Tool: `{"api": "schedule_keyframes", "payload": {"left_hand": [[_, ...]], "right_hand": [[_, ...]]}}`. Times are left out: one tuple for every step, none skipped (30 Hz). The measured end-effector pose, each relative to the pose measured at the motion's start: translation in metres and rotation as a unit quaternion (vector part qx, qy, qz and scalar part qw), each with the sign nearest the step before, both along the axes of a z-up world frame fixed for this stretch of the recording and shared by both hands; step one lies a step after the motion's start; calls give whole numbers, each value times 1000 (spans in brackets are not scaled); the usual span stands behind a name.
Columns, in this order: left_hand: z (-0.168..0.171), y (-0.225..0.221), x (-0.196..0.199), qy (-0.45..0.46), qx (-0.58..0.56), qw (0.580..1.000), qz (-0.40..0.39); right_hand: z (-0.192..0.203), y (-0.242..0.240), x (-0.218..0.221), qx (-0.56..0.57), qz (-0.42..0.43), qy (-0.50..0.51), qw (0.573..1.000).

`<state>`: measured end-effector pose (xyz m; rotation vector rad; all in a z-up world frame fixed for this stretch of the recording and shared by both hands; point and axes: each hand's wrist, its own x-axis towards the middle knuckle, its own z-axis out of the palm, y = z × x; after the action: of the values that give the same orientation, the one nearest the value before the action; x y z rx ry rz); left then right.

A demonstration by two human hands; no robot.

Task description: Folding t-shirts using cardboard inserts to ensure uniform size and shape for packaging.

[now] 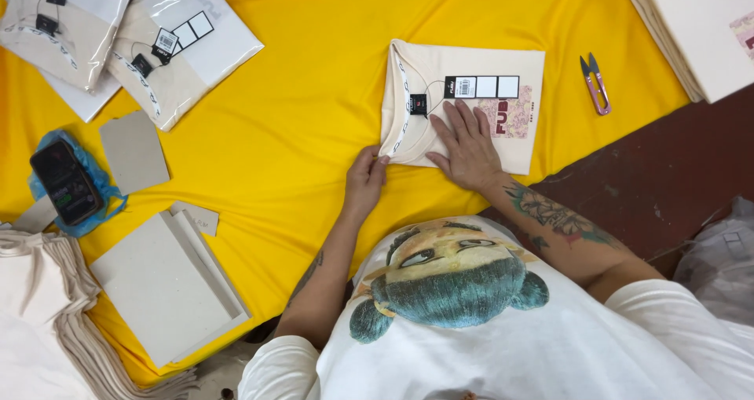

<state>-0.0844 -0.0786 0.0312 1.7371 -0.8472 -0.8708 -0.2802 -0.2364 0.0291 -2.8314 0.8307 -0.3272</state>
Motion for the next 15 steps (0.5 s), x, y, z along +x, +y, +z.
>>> {"api": "schedule_keyframes", "payload": {"left_hand": [[-15,-2,12,2,0,1000,-2],[-29,-3,23,-22,65,998,-9],[-42,-8,40,-49,125,991,-14],[-33,-12,42,-51,122,991,-15],[-24,-17,41,-68,162,983,-49],[-16,-22,40,-85,201,972,-83],[-13,-23,46,-86,199,973,-83],[-11,-23,51,-83,201,969,-116],[-9,-25,56,-79,204,964,-149],[-15,-34,61,-81,202,964,-150],[-23,-40,64,-172,95,962,-191],[-31,-46,67,-258,-15,939,-227],[-25,-53,71,-256,-16,939,-228],[-18,-61,75,-378,-87,888,-246],[-10,-71,81,-492,-158,816,-259]], "right_hand": [[-1,0,-1,0,-2,2,1000],[-1,0,-1,0,1,9,1000],[-1,-3,3,-3,5,13,1000],[-4,-2,4,-6,4,11,1000],[-6,-2,2,-12,6,5,1000],[-8,-2,0,-19,8,-1,1000],[-8,-1,1,-21,8,-2,1000],[-7,-1,3,-5,9,-21,1000],[-7,-1,4,11,9,-41,999],[-8,-3,8,10,8,-42,999],[-10,-3,10,23,10,-69,997],[-12,-4,13,36,12,-95,995],[-8,-6,12,35,11,-93,995],[-5,-9,11,41,-7,-111,993],[0,-13,11,45,-26,-131,990]]}}
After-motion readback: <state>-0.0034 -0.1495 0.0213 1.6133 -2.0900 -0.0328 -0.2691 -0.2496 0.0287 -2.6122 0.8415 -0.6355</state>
